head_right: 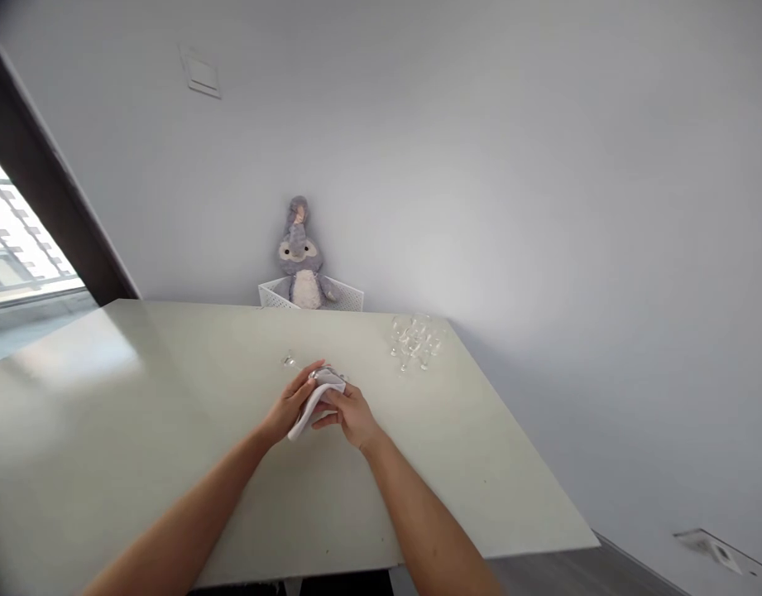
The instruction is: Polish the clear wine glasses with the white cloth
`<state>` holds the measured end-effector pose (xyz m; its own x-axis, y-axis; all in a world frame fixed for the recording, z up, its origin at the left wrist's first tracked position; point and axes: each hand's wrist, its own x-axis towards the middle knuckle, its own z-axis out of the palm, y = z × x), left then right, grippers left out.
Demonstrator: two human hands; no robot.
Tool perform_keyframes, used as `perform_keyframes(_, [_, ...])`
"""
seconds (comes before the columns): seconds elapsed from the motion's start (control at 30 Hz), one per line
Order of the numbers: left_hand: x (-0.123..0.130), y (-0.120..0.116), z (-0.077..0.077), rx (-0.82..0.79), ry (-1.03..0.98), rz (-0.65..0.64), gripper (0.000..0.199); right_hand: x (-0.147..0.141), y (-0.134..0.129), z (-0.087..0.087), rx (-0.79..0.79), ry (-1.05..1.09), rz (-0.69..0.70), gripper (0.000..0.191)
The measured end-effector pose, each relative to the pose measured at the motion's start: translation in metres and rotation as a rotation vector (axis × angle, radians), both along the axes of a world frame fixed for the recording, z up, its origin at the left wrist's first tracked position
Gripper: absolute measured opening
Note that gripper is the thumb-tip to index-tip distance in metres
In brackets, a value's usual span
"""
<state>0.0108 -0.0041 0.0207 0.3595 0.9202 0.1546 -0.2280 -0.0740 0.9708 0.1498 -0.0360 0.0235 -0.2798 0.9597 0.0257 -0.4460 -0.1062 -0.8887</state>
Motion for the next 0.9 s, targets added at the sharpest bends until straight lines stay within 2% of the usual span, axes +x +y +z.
perform_keyframes(0.13, [-0.001,0.001,0.002,0.111,-0.020,-0.033,0.044,0.008,0.005,-0.004,-0.103,0.118,0.034,0.033])
perform_keyframes(0.23, [-0.002,-0.002,0.006,0.190,-0.036,-0.012,0.041,0.009,0.006,-0.006,-0.071,0.101,0.044,0.035])
perform_keyframes(0.37, [-0.006,-0.004,0.011,0.110,-0.020,-0.023,0.045,0.003,0.003,-0.005,0.107,-0.081,-0.026,0.029])
perform_keyframes(0.53, [-0.008,-0.002,0.011,-0.012,-0.079,-0.021,0.049,-0.002,-0.004,-0.003,0.456,-0.569,-0.201,0.018])
perform_keyframes(0.6, [-0.009,0.000,0.011,-0.015,-0.051,-0.020,0.044,-0.003,-0.006,-0.004,0.536,-0.669,-0.229,0.017])
perform_keyframes(0.67, [-0.010,0.000,0.012,-0.007,-0.006,-0.032,0.042,-0.004,-0.006,-0.006,0.479,-0.621,-0.196,0.015])
perform_keyframes(0.8, [-0.013,-0.001,0.014,0.015,0.023,-0.123,0.051,-0.006,-0.001,-0.012,0.181,-0.141,-0.051,0.022])
perform_keyframes(0.9, [-0.015,-0.001,0.016,0.053,0.012,-0.164,0.055,-0.006,0.001,-0.013,0.093,0.068,-0.030,0.028])
